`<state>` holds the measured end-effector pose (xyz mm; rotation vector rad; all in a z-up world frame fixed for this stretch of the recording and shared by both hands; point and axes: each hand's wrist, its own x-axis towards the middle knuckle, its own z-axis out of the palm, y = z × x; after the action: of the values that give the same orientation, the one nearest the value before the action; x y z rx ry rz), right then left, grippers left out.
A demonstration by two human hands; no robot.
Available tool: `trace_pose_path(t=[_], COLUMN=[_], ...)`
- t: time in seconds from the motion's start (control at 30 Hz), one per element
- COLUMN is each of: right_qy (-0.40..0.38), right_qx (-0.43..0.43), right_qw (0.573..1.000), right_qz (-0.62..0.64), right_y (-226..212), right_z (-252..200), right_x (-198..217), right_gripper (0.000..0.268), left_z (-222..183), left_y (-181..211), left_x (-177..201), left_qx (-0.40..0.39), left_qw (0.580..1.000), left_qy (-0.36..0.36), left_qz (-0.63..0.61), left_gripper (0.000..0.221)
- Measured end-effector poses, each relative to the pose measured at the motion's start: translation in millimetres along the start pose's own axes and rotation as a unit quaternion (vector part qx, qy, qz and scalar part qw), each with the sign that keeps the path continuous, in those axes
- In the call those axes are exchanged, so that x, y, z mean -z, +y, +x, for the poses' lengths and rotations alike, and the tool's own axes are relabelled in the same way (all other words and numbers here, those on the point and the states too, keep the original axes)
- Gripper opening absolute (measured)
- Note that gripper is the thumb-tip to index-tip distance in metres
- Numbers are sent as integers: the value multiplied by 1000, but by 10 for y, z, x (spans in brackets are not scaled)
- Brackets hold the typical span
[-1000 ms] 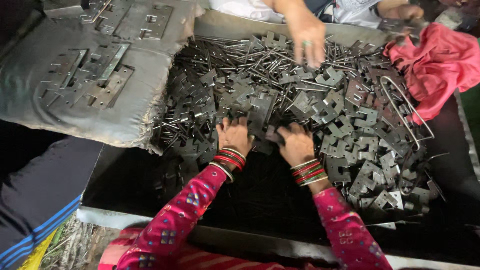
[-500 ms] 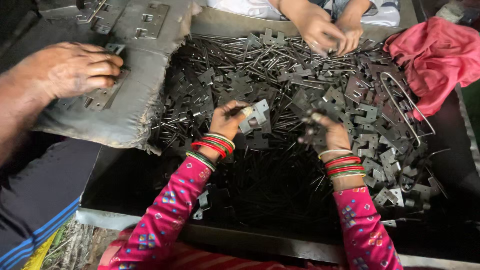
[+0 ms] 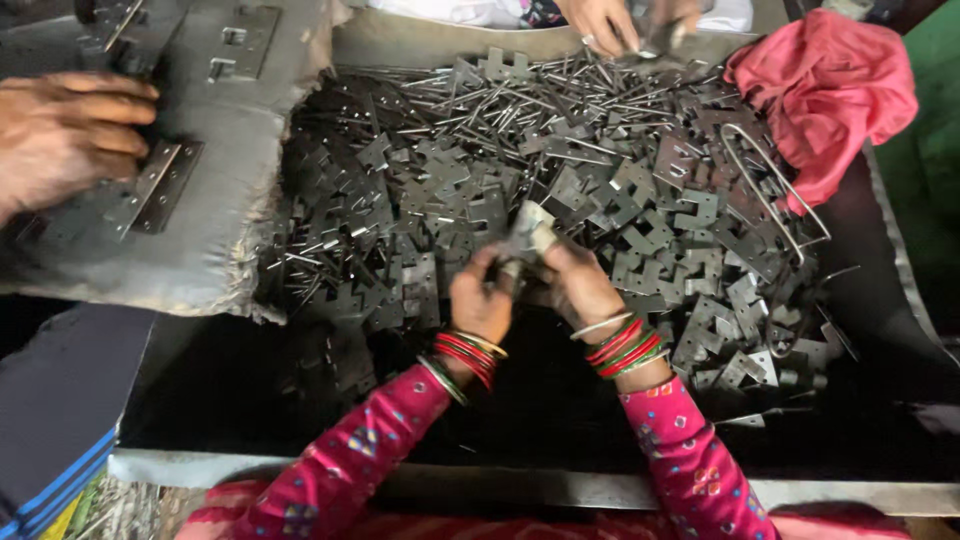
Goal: The person picks up metal hinge parts from a large bin and moves them to a padded work surface on the left.
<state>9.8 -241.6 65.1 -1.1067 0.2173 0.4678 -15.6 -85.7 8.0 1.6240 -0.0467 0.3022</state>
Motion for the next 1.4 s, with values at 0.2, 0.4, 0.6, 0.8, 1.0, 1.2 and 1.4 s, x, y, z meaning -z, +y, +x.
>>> trace_pose_path(t=[0.2,0.4,0.6,0.8,1.0,1.2,1.4], right_qy=[180,298,302,306,318,316,320], right_qx=[85,-10,17,21,29,14,51], right_qw=[655,543,533,523,519,538,524], right_qz=[-729,-785,-790,-795,-793,-782,-787], right_y=[-389,-456,-229,-205,-205,-205,-202], right_z=[-179,-3,235,220,248,255,226], right_x=[349,1024,1095,1094,1081,1115,1088], right_gripper=[65,66,59,60,67,63,60], left_z=[297,429,652,1099,1615,1831,1771], left_y=[-305,-323,384,1289,1396,1082,1096], left_x=[170,154,473,1381,2535,3383,3244], left_qx=[36,29,-53,-289,-334,-345,-275], left_qw=[978,966,988,934,815,742,803], left_qy=[34,46,66,164,254,165,183], left_qz=[-201,-254,-128,131,399,550,496], left_gripper=[30,29,32,37,32,25,15])
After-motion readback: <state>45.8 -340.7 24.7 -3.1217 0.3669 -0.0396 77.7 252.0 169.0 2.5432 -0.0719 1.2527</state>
